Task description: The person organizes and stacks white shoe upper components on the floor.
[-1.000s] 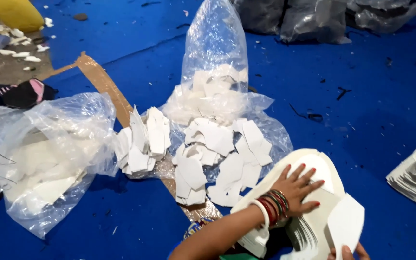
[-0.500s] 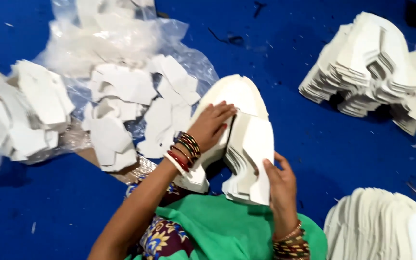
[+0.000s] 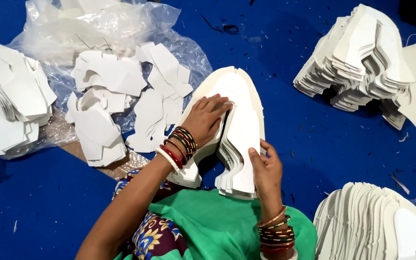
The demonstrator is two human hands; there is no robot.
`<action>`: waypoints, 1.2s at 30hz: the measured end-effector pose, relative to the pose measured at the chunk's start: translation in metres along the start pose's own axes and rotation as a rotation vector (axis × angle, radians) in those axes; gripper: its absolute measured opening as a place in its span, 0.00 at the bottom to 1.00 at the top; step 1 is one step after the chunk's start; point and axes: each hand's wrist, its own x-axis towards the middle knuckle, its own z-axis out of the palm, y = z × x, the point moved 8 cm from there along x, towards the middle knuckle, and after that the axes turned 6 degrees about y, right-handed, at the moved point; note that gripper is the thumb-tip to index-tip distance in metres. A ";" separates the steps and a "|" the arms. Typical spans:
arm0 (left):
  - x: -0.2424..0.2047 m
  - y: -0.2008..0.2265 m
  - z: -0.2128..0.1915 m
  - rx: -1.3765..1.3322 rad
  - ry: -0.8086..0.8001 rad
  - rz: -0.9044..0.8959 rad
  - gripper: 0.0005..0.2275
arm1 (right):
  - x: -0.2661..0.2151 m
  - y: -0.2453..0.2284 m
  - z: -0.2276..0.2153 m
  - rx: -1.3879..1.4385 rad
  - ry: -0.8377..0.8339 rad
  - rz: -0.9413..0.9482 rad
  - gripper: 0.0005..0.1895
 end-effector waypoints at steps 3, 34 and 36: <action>0.000 0.000 0.001 0.012 0.013 -0.004 0.24 | 0.003 0.005 -0.002 -0.002 -0.006 0.002 0.23; 0.007 0.018 -0.014 0.100 0.046 0.074 0.30 | -0.001 -0.019 0.007 -0.288 0.017 -0.119 0.24; 0.009 0.017 -0.011 0.135 -0.011 0.076 0.40 | -0.006 -0.034 0.013 -0.439 0.009 -0.159 0.25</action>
